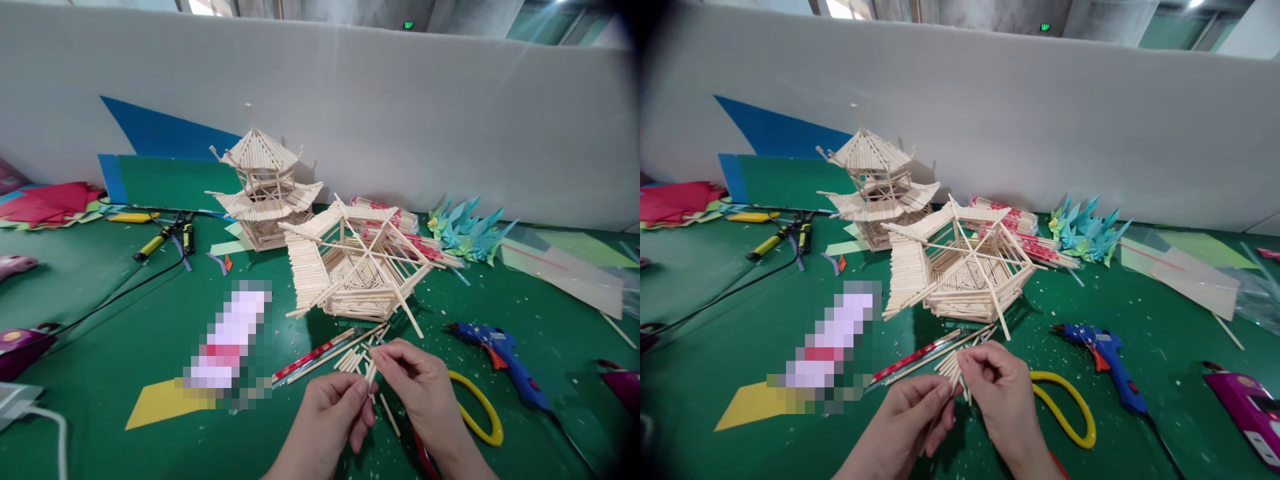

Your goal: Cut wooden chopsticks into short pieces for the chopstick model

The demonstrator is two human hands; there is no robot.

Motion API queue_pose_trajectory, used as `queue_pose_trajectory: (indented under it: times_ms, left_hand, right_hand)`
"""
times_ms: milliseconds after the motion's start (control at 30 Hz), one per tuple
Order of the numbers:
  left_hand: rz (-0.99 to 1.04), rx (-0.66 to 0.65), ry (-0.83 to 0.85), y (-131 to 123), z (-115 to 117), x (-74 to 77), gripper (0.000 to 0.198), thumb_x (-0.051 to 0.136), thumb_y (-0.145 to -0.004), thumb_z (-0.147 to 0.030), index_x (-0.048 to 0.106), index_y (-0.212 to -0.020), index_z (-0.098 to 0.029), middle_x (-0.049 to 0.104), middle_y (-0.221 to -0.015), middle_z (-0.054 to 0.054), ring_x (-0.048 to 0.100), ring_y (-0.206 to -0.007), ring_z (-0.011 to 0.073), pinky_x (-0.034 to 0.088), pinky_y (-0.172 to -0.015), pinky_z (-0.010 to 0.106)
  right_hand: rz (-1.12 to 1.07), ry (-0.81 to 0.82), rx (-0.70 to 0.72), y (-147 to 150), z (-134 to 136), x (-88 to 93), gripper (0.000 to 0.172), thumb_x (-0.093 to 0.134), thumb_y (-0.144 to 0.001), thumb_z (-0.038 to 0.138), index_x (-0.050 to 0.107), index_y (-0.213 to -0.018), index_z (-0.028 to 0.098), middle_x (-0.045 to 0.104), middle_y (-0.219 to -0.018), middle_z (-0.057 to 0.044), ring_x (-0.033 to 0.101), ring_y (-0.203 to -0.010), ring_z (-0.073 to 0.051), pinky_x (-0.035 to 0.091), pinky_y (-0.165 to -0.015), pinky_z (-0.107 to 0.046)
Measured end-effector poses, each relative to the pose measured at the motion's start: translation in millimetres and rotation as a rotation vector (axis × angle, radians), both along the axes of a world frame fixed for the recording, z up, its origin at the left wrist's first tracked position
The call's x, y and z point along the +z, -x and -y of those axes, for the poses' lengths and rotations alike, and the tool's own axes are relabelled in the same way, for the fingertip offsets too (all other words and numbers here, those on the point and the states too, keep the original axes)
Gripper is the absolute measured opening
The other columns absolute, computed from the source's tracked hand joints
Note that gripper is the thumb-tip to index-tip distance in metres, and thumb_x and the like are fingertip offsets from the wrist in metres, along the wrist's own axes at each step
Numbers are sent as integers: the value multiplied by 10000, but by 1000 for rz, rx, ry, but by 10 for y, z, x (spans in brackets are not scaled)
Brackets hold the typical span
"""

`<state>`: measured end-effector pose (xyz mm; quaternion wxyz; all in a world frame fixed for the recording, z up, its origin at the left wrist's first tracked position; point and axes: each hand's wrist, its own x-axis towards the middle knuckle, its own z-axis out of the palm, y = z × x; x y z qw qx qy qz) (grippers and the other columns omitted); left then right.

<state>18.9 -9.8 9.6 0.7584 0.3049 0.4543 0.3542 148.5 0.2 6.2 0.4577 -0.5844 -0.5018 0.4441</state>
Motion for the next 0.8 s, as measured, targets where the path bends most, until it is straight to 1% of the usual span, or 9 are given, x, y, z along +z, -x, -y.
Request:
queue_pose_trajectory:
  times_ms: [67,200,300,467,800]
  left_hand:
    - [65,16,56,2,10,20,262,599,-725,-337,594,-611,-101,517,-479,-17,302,-342,26,134,-405,206]
    - [221,50,167,6,9,1,197,617,-700,-282,625,-636,-96,501,-450,-23,286,-328,21,166,-421,207]
    - [253,77,210,4,4,-13,165,625,-683,-249,645,-653,-88,503,-434,-16,302,-320,25,177,-422,209]
    - [250,76,187,-5,9,1,135,638,-681,-213,658,-667,-81,498,-444,-21,288,-332,11,159,-436,205]
    - [169,60,128,-9,25,-40,196,656,-672,-278,647,-653,-82,474,-453,-33,263,-345,10,107,-441,218]
  right_hand:
    - [-53,50,-22,9,-13,17,195,605,-701,326,633,-616,153,539,-581,6,456,-549,-122,362,-503,-233]
    - [-127,95,-59,28,-44,14,193,620,-676,331,635,-625,146,527,-531,22,437,-516,-113,361,-494,-231]
    - [-146,97,-67,31,-64,-3,191,626,-676,324,636,-627,139,532,-530,24,432,-507,-103,360,-491,-225]
    - [-161,76,-76,23,-64,-24,171,628,-681,307,652,-637,143,536,-530,28,432,-516,-101,361,-492,-217]
    - [-153,65,-92,18,-70,-25,170,630,-678,307,652,-624,147,539,-534,24,422,-514,-99,363,-475,-209]
